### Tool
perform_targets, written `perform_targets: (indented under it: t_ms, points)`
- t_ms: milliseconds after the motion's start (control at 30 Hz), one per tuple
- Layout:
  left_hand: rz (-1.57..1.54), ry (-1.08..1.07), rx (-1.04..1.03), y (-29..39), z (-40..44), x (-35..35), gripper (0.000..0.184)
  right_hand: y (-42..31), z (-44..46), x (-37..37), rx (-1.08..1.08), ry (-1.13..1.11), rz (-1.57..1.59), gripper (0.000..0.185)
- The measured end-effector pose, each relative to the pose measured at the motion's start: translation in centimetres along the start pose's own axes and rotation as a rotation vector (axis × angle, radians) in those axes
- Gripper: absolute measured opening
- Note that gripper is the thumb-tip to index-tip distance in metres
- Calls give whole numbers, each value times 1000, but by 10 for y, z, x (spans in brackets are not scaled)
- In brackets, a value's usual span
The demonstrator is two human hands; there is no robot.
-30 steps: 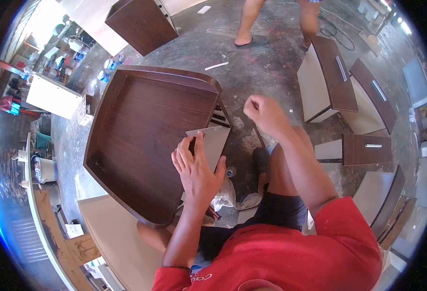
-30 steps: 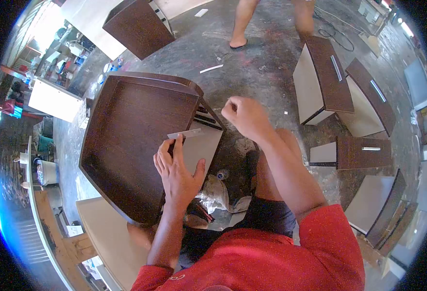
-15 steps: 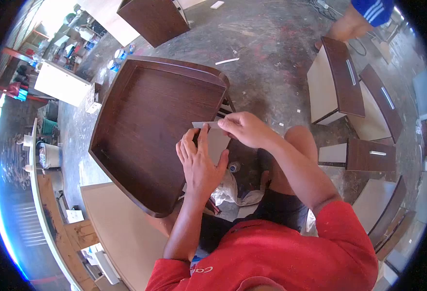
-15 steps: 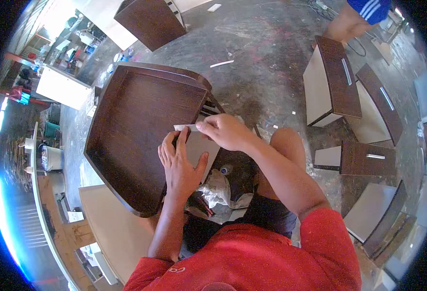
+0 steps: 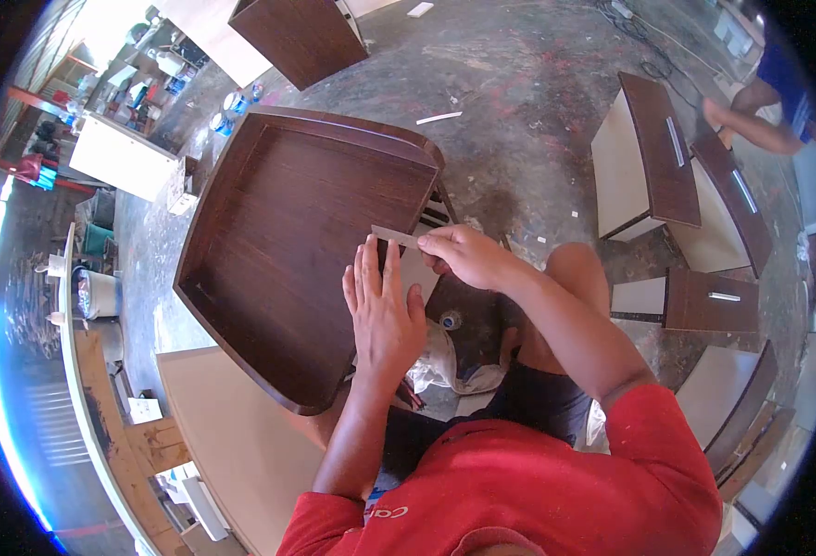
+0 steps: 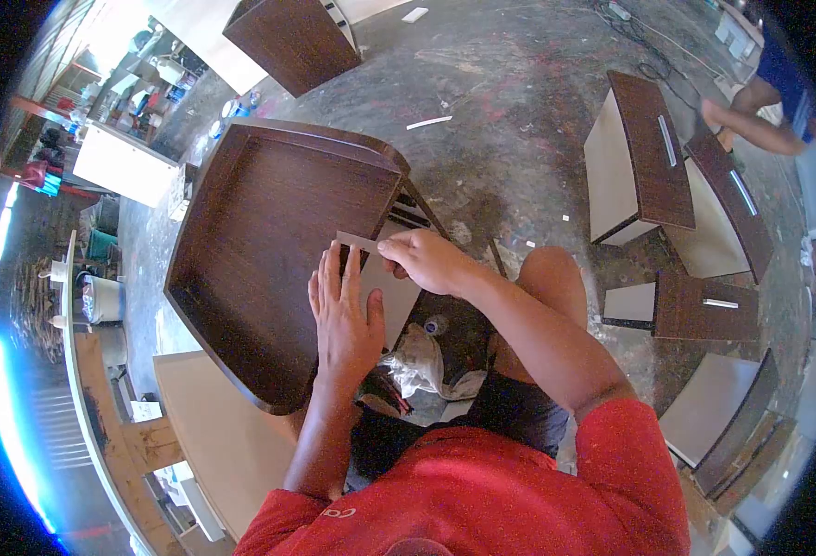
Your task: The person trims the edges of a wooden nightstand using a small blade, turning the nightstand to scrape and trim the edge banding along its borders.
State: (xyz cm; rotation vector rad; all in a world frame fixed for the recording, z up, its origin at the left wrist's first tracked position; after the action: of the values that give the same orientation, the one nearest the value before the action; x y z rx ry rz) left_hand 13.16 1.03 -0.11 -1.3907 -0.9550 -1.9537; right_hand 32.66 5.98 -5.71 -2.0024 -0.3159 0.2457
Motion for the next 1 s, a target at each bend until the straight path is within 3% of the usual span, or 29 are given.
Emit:
perform_targets:
  t_ms: [1000]
  points:
    - [-36, 11, -75, 6, 62, -19, 75, -4, 15, 43, 50, 232, 85, 52]
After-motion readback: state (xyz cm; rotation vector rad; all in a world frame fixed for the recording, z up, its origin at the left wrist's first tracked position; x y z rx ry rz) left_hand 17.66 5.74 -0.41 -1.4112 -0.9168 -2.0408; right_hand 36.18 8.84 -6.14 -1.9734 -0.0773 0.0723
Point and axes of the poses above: each hand's wrist, its own z-axis towards the middle knuckle, its own x-axis out of the back of the hand, y = z × x, the point moved 1 cm from there along z, towards the middle knuckle, and after that the axes turned 13 degrees about -x, right-handed, at the moved point
